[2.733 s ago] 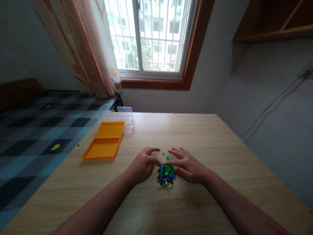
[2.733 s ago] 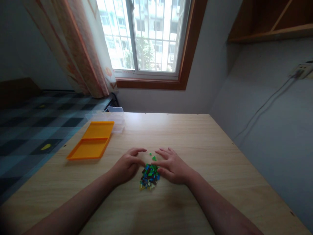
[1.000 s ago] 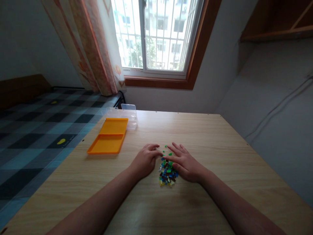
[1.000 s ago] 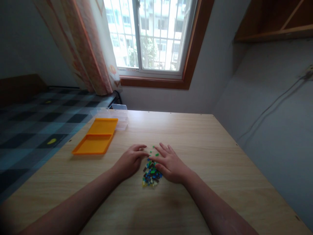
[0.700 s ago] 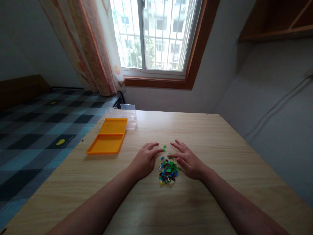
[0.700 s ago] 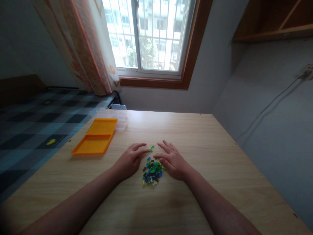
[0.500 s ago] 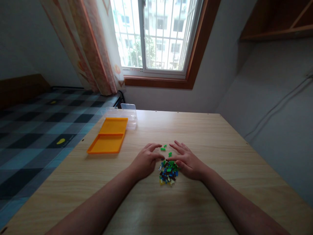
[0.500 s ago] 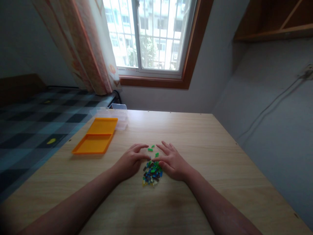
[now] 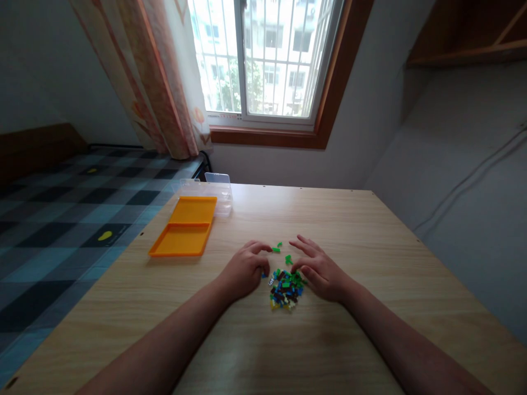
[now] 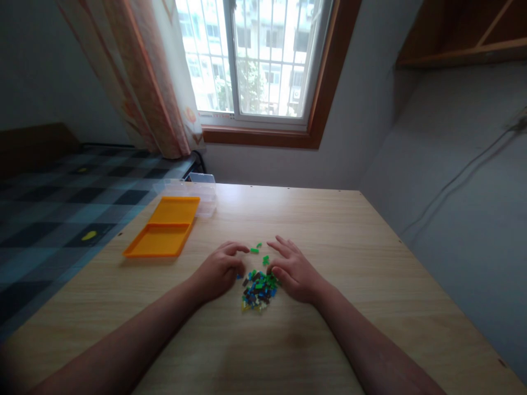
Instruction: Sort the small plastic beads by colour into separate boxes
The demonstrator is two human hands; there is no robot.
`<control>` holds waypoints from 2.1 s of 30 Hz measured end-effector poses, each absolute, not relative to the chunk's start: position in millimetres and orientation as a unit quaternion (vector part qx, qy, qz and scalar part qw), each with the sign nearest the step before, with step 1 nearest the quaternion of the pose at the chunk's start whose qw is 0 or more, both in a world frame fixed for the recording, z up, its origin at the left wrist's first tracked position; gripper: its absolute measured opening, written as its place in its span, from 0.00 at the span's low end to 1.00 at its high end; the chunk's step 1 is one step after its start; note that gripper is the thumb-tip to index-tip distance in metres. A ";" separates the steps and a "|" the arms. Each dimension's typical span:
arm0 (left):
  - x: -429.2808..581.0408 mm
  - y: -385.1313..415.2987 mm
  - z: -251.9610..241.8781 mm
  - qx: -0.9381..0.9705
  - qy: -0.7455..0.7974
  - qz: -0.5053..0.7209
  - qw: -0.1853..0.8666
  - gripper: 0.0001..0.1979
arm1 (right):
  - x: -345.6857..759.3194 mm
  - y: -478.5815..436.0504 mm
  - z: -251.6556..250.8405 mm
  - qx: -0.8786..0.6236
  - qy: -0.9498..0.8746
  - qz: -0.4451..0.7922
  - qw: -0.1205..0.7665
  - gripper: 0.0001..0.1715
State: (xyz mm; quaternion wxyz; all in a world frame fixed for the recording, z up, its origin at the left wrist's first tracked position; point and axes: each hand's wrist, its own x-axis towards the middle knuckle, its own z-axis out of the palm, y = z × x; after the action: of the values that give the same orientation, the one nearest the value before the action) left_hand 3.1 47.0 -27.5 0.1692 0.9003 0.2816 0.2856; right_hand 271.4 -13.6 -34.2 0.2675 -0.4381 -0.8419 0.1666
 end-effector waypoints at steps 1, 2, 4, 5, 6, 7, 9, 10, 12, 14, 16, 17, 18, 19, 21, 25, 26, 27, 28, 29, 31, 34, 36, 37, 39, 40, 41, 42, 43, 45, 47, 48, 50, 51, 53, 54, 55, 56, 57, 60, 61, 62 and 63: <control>3.1 46.6 -27.1 0.900 0.274 0.289 0.179 0.16 | 271.1 -14.0 -34.1 -0.438 -0.840 0.166 0.273 0.34; 3.0 46.3 -26.8 0.899 0.270 0.292 0.185 0.16 | 270.5 -14.4 -34.0 -0.438 -0.839 0.165 0.276 0.33; 3.0 46.1 -26.6 0.895 0.268 0.301 0.191 0.17 | 268.2 -15.2 -33.5 -0.432 -0.846 0.162 0.268 0.32; 3.0 46.3 -26.8 0.895 0.266 0.303 0.190 0.18 | 266.6 -15.6 -33.1 -0.427 -0.852 0.159 0.257 0.31; 3.0 46.5 -27.0 0.895 0.265 0.304 0.189 0.18 | 265.0 -16.0 -32.6 -0.420 -0.860 0.157 0.244 0.30; 3.0 46.8 -27.3 0.896 0.264 0.305 0.188 0.18 | 263.3 -16.4 -32.0 -0.414 -0.867 0.154 0.231 0.29; 3.3 47.3 -27.6 0.896 0.260 0.307 0.187 0.19 | 260.7 -17.0 -31.1 -0.408 -0.876 0.150 0.211 0.28; 3.4 47.3 -27.6 0.897 0.258 0.307 0.187 0.19 | 259.8 -17.2 -30.8 -0.408 -0.878 0.147 0.205 0.28; 3.8 47.0 -27.0 0.897 0.257 0.307 0.185 0.20 | 259.3 -17.2 -31.1 -0.414 -0.877 0.141 0.198 0.27; 3.9 46.4 -26.1 0.897 0.259 0.308 0.182 0.20 | 260.0 -16.9 -32.2 -0.432 -0.870 0.131 0.198 0.27; 3.8 46.1 -25.8 0.897 0.259 0.309 0.180 0.20 | 261.0 -16.6 -33.2 -0.452 -0.859 0.121 0.208 0.27; 3.6 46.2 -26.1 0.898 0.256 0.309 0.181 0.21 | 261.4 -16.6 -33.5 -0.456 -0.856 0.117 0.214 0.28; 3.3 46.4 -26.6 0.899 0.252 0.308 0.183 0.21 | 261.6 -16.7 -33.4 -0.453 -0.856 0.117 0.220 0.28; 3.1 46.8 -27.4 0.901 0.245 0.306 0.184 0.22 | 261.7 -16.8 -33.0 -0.445 -0.859 0.118 0.223 0.28; 2.7 47.7 -29.3 0.908 0.232 0.297 0.184 0.23 | 261.2 -17.3 -31.6 -0.422 -0.870 0.127 0.219 0.27; 2.7 48.4 -30.6 0.917 0.218 0.281 0.179 0.24 | 259.5 -17.8 -29.7 -0.413 -0.878 0.135 0.201 0.26; 2.7 48.3 -29.9 0.916 0.222 0.283 0.177 0.24 | 259.2 -17.8 -29.8 -0.418 -0.876 0.134 0.200 0.26; 2.7 48.2 -29.0 0.913 0.232 0.288 0.173 0.23 | 259.0 -17.7 -30.2 -0.425 -0.873 0.132 0.200 0.27; 2.6 48.2 -27.9 0.908 0.246 0.295 0.166 0.22 | 258.9 -17.6 -30.8 -0.432 -0.870 0.131 0.200 0.27; 2.5 48.1 -26.9 0.903 0.262 0.302 0.158 0.21 | 258.8 -17.4 -31.6 -0.442 -0.865 0.129 0.201 0.28; 2.2 48.3 -25.2 0.895 0.289 0.308 0.146 0.20 | 258.9 -17.0 -33.3 -0.462 -0.854 0.125 0.205 0.28; 2.3 48.5 -24.7 0.899 0.289 0.296 0.146 0.20 | 259.5 -16.4 -35.6 -0.480 -0.842 0.117 0.217 0.29; 2.7 48.5 -25.2 0.905 0.276 0.286 0.149 0.22 | 260.0 -16.2 -36.5 -0.478 -0.842 0.115 0.221 0.29; 2.9 48.6 -25.6 0.908 0.273 0.282 0.148 0.22 | 260.1 -16.2 -36.8 -0.476 -0.843 0.116 0.221 0.29; 3.0 49.3 -26.7 0.908 0.285 0.275 0.134 0.20 | 259.9 -16.1 -37.3 -0.475 -0.844 0.119 0.220 0.29; 3.0 49.9 -27.3 0.907 0.297 0.273 0.123 0.18 | 259.6 -16.0 -37.5 -0.477 -0.842 0.120 0.219 0.29; 2.9 50.7 -28.1 0.904 0.310 0.271 0.111 0.17 | 259.3 -15.8 -37.9 -0.483 -0.840 0.121 0.218 0.29; 2.8 51.4 -28.9 0.903 0.322 0.268 0.100 0.16 | 258.9 -15.6 -38.3 -0.489 -0.836 0.122 0.216 0.29; 2.6 52.1 -29.7 0.902 0.330 0.262 0.091 0.17 | 258.6 -15.4 -38.8 -0.495 -0.834 0.122 0.214 0.30; 2.4 52.9 -31.0 0.906 0.334 0.245 0.081 0.21 | 258.9 -14.9 -39.5 -0.502 -0.829 0.119 0.217 0.31; 2.3 52.7 -31.5 0.911 0.330 0.235 0.082 0.25 | 261.1 -14.9 -39.3 -0.502 -0.825 0.108 0.235 0.32; 2.4 52.2 -31.4 0.911 0.326 0.237 0.086 0.26 | 263.0 -15.1 -38.6 -0.501 -0.823 0.101 0.249 0.33; 2.8 50.7 -30.4 0.912 0.314 0.247 0.095 0.26 | 268.2 -16.0 -36.2 -0.498 -0.817 0.087 0.276 0.33; 3.2 49.8 -29.5 0.913 0.305 0.250 0.098 0.25 | 271.3 -16.7 -34.7 -0.495 -0.816 0.083 0.287 0.33; 4.1 47.4 -27.4 0.920 0.284 0.248 0.104 0.23 | 277.7 -18.5 -31.5 -0.485 -0.816 0.083 0.303 0.33; 4.6 46.1 -26.2 0.924 0.274 0.244 0.106 0.22 | 280.6 -19.5 -29.9 -0.479 -0.818 0.086 0.307 0.33; 4.9 44.7 -24.9 0.927 0.267 0.239 0.107 0.21 | 283.1 -20.5 -28.5 -0.474 -0.820 0.092 0.308 0.33; 5.2 43.2 -23.5 0.930 0.262 0.234 0.107 0.20 | 285.2 -21.6 -27.4 -0.470 -0.822 0.098 0.307 0.33; 5.4 41.8 -22.3 0.933 0.259 0.228 0.106 0.20 | 286.7 -22.6 -26.4 -0.467 -0.824 0.105 0.304 0.33; 5.2 38.3 -18.6 0.941 0.247 0.207 0.107 0.20 | 288.8 -24.6 -25.6 -0.463 -0.829 0.120 0.288 0.33; 5.1 37.4 -17.4 0.943 0.243 0.198 0.109 0.20 | 288.9 -24.8 -26.1 -0.461 -0.832 0.123 0.282 0.32; 5.0 36.8 -16.3 0.946 0.239 0.187 0.111 0.19 | 288.9 -24.8 -26.8 -0.458 -0.836 0.125 0.276 0.32; 5.0 36.4 -15.3 0.949 0.237 0.176 0.113 0.19 | 288.8 -24.6 -27.8 -0.456 -0.838 0.126 0.271 0.31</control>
State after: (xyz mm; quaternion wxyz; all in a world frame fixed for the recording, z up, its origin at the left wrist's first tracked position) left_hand 5.0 36.4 -15.3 0.1129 0.9488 0.2369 0.1758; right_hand 288.8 -24.6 -27.8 0.2711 -0.4561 -0.8381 0.1263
